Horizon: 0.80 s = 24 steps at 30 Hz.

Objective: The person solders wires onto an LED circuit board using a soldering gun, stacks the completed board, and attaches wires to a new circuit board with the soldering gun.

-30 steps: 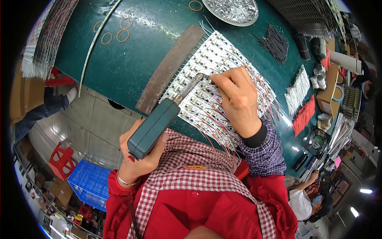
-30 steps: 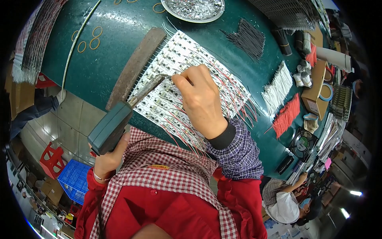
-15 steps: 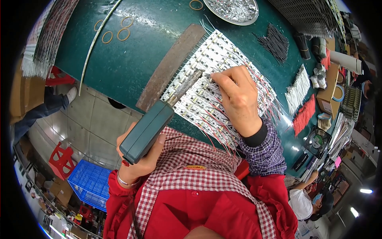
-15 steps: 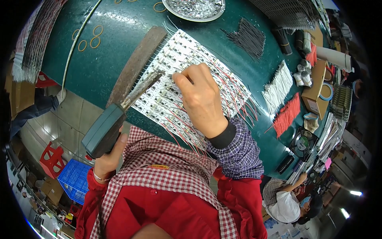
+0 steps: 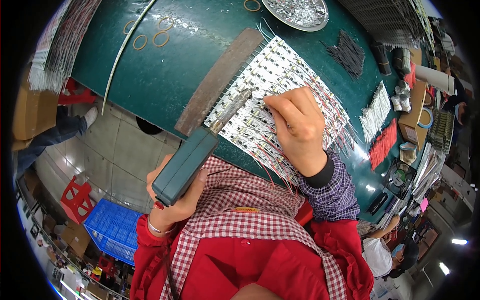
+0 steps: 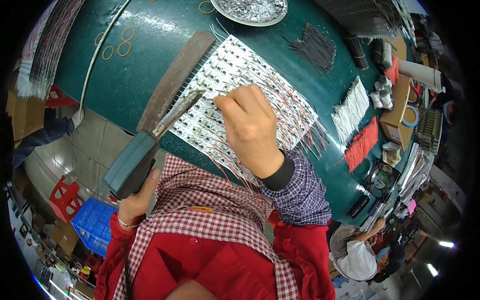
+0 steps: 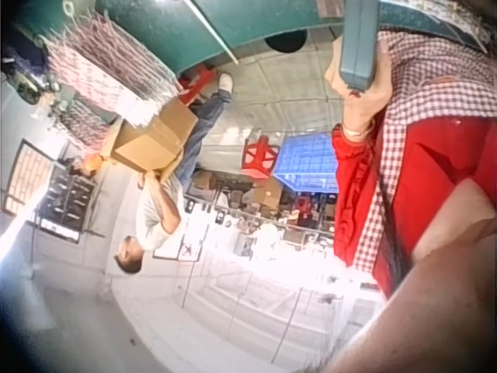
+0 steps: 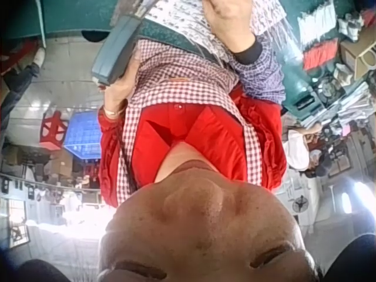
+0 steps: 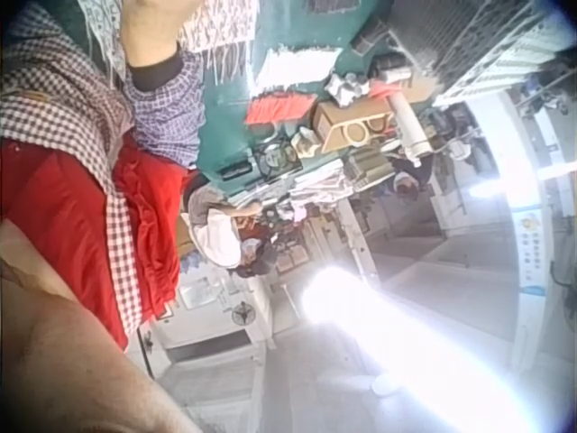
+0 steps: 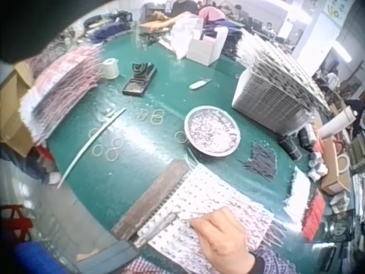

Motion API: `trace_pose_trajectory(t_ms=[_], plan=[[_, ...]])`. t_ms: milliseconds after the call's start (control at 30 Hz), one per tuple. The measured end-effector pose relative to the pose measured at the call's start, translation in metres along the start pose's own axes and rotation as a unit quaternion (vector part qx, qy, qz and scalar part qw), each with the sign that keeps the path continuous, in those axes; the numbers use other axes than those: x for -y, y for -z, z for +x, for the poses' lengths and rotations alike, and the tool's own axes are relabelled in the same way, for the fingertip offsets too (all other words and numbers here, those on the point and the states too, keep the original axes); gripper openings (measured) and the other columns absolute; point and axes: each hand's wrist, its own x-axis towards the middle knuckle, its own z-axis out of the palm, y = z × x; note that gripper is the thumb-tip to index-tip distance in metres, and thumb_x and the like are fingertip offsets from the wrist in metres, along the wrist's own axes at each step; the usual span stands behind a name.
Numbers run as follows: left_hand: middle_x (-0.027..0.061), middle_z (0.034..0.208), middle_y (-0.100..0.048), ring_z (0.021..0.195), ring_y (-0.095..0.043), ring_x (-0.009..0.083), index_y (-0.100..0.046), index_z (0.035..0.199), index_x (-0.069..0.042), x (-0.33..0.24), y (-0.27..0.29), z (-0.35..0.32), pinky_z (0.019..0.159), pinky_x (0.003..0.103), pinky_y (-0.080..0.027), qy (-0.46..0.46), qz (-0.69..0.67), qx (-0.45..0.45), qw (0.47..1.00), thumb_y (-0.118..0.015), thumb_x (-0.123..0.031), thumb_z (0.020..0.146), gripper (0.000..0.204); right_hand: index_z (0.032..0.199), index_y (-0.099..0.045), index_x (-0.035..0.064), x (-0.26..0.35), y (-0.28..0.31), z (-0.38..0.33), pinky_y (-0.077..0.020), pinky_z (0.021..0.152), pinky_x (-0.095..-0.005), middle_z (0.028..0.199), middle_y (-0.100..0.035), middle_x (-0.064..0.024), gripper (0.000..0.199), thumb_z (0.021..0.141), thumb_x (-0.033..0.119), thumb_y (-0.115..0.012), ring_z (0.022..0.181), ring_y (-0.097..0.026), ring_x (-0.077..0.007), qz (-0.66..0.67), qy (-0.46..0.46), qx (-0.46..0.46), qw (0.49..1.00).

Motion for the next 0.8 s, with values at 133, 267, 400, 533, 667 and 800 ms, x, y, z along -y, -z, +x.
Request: trace_pose_trajectory(t_ms=[133,267,400,533,667,800], plan=[[0.0126,0.084,-0.066,0.066,-0.064,0.0193,-0.068,0.099,0.006,0.0002,-0.0004,-0.0023,0.059,0.028,-0.050,0.012,-0.009,0.001,1.000,-0.072,0.002,0.077,0.023,0.088,-0.066,0.0027,-0.0014,-0.0019,-0.0027,-0.0462,0.062,-0.0359,0.079,-0.055,-0.0072,0.023,0.068,-0.008,-0.070,0.073,-0.055,-0.0246,-0.013,0.006,0.016,1.000],[0.0124,0.086,-0.067,0.068,-0.065,0.0183,-0.068,0.101,0.006,-0.0032,0.0003,-0.0001,0.060,0.027,-0.050,0.021,-0.003,0.017,1.000,-0.071,0.003,0.077,0.024,0.088,-0.066,0.0027,-0.0011,-0.0024,-0.0030,-0.0460,0.062,-0.0357,0.078,-0.054,-0.0070,0.022,0.069,-0.007,-0.069,0.073,-0.054,-0.0242,-0.028,0.007,0.029,0.999],[0.0130,0.090,-0.068,0.070,-0.065,0.0174,-0.067,0.102,0.007,-0.0042,0.0013,0.0002,0.062,0.027,-0.050,0.027,0.002,0.031,0.999,-0.071,0.002,0.078,0.025,0.088,-0.066,0.0027,-0.0008,-0.0025,-0.0027,-0.0460,0.061,-0.0356,0.078,-0.053,-0.0071,0.021,0.069,-0.007,-0.068,0.072,-0.054,-0.0239,-0.036,0.011,0.029,0.999],[0.0131,0.091,-0.068,0.070,-0.064,0.0170,-0.067,0.102,0.007,-0.0064,0.0021,0.0025,0.062,0.026,-0.050,0.007,0.017,0.039,0.999,-0.071,0.003,0.078,0.025,0.088,-0.066,0.0021,0.0000,-0.0021,-0.0024,-0.0465,0.061,-0.0355,0.078,-0.054,-0.0074,0.022,0.068,-0.007,-0.066,0.073,-0.054,-0.0241,-0.044,0.011,0.036,0.998],[0.0126,0.089,-0.067,0.068,-0.063,0.0165,-0.067,0.100,0.006,-0.0071,0.0016,0.0019,0.060,0.026,-0.049,0.034,0.012,0.048,0.998,-0.072,0.003,0.078,0.023,0.087,-0.066,0.0015,0.0003,-0.0014,-0.0020,-0.0472,0.061,-0.0357,0.078,-0.054,-0.0078,0.022,0.067,-0.008,-0.065,0.074,-0.055,-0.0247,-0.052,0.015,0.042,0.998],[0.0119,0.085,-0.066,0.066,-0.062,0.0164,-0.067,0.098,0.006,-0.0068,0.0026,0.0028,0.057,0.026,-0.047,0.023,0.018,0.053,0.998,-0.072,0.002,0.078,0.021,0.088,-0.066,0.0014,0.0004,-0.0011,-0.0023,-0.0472,0.061,-0.0359,0.078,-0.054,-0.0078,0.023,0.066,-0.007,-0.065,0.074,-0.055,-0.0249,-0.056,0.016,0.047,0.997]])
